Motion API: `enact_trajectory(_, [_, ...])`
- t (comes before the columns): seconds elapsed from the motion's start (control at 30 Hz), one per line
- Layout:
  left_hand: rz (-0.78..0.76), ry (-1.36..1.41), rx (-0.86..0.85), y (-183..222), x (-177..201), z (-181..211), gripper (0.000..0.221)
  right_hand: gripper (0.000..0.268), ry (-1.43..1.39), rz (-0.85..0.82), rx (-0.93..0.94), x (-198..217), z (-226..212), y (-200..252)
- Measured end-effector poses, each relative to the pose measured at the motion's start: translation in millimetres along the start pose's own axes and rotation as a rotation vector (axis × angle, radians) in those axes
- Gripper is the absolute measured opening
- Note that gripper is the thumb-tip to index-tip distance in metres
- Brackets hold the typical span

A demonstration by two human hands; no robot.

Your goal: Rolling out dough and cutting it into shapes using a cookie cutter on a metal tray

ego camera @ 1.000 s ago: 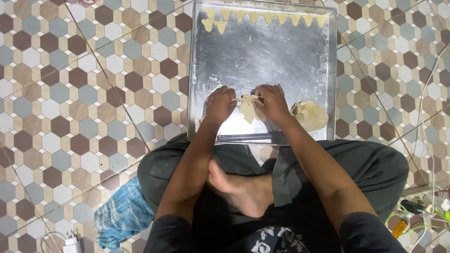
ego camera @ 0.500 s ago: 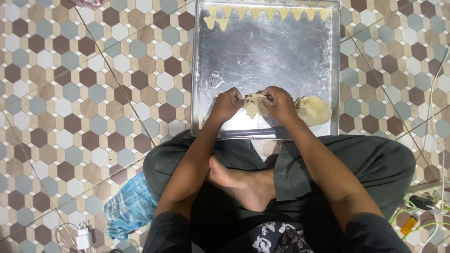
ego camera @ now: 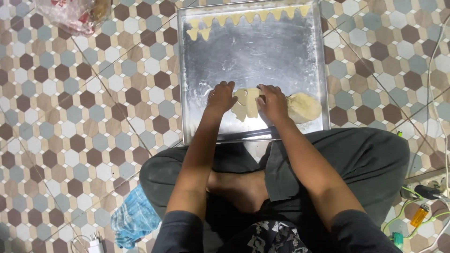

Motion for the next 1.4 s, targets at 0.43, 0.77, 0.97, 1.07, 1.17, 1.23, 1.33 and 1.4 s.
enact_trajectory(0.43, [0.129,0.224,-0.002,31,11,11,0.02,0.015,-0.262,-0.046,-0.302,-25,50,-1])
enact_trajectory(0.77, [0.112,0.217,0.031,22,1,2,0.012,0.028,-0.316,-0.128,-0.404,-38,60,5])
enact_trajectory(0.97, [0.092,0.311,0.112,36,15,2,0.016,0.025,-0.351,-0.092,-0.416,-41,52,9])
enact_trajectory(1.07, [0.109,0.222,0.119,34,18,5,0.015,0.024,-0.418,-0.051,-0.427,-47,55,10])
enact_trajectory(1.17, [0.124,0.177,0.113,30,11,2,0.014,0.024,-0.46,-0.029,-0.423,-55,60,11])
enact_trajectory(1.23, [0.128,0.166,0.108,28,7,-1,0.015,0.024,-0.488,-0.013,-0.422,-57,60,10])
enact_trajectory(1.33, [0.149,0.143,0.054,28,6,3,0.023,0.024,-0.479,-0.023,-0.395,-50,49,12])
enact_trajectory(1.4, [0.162,0.122,0.055,27,7,3,0.021,0.022,-0.472,-0.016,-0.393,-41,37,15])
Point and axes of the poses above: each hand's wrist, its own y-axis away from the middle knuckle, its own x-axis out of the back of the hand, z = x × y, the point moved 9 cm from there along -y, towards the middle knuckle, and after that the axes turned 3 degrees about -y, right-handed, at the moved point
